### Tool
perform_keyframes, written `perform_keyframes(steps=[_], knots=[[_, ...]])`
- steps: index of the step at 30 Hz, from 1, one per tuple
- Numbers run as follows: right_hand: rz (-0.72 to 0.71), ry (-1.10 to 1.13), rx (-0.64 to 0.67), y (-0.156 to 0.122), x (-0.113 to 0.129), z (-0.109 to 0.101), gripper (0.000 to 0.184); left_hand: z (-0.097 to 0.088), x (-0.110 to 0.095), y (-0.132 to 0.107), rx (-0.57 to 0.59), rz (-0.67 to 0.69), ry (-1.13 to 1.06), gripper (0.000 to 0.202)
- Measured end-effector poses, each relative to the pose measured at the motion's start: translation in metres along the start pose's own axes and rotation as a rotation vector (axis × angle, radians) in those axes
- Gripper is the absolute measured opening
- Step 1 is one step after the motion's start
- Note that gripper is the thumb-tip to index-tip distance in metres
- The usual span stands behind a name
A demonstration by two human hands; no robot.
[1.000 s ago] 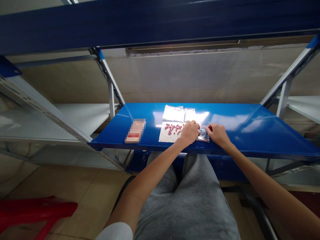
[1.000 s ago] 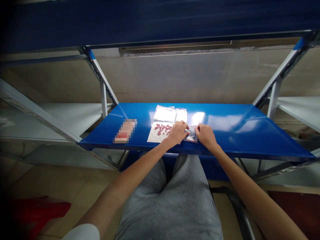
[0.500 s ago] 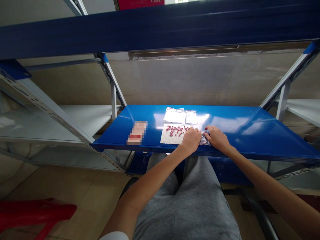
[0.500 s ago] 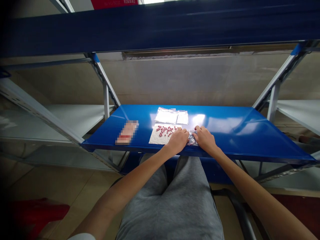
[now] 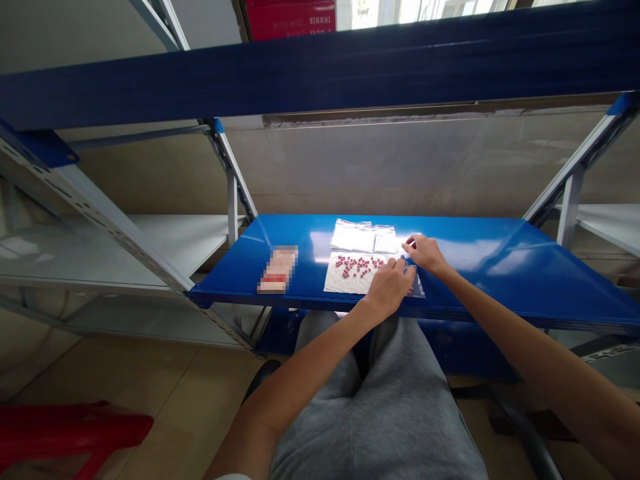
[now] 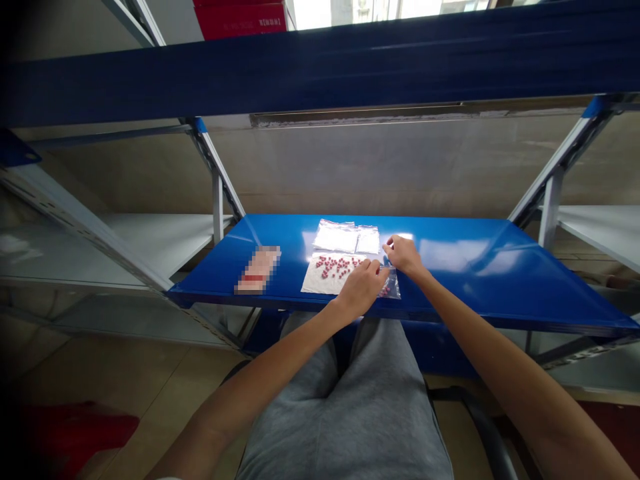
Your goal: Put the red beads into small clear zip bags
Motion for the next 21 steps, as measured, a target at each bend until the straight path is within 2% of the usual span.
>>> perform_keyframes(steps=[4, 7, 10, 13, 15, 17, 21], knots=[[0.066, 0.01, -0.012, 0.02, 0.006, 0.008, 0.032, -0.007, 0.049, 0.014, -0.03, -0.148, -0.016, 0.031], [0.087, 0.015, -0.012, 0.025, 0.009, 0.016, 0.028, 0.005, 0.086, 0.027, 0.031, -0.267, -0.068, 0.024], [0.097, 0.035, -0.013, 0.027, 0.01, 0.023, 0.014, 0.015, 0.102, 0.039, 0.043, -0.269, -0.088, 0.021], [0.111, 0.074, -0.032, 0.026, 0.01, 0.024, 0.009, 0.018, 0.104, 0.043, 0.017, -0.264, -0.093, 0.026], [0.113, 0.117, -0.05, 0.024, 0.009, 0.021, 0.01, 0.014, 0.106, 0.041, -0.04, -0.288, -0.11, 0.034], [0.107, 0.169, -0.073, 0.02, 0.01, 0.016, 0.012, 0.006, 0.111, 0.033, -0.144, -0.347, -0.156, 0.037], [0.072, 0.281, -0.127, -0.001, 0.015, -0.003, 0.018, -0.016, 0.123, 0.006, -0.462, -0.471, -0.367, 0.03]])
Point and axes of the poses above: each hand's wrist, its own y-axis towards the middle knuckle, its own z-axis out of the palm, x = y × z, the point moved 8 cm from there along y, towards the middle knuckle, and after that the axes turned 13 degrees about z, right-handed, at the moved point
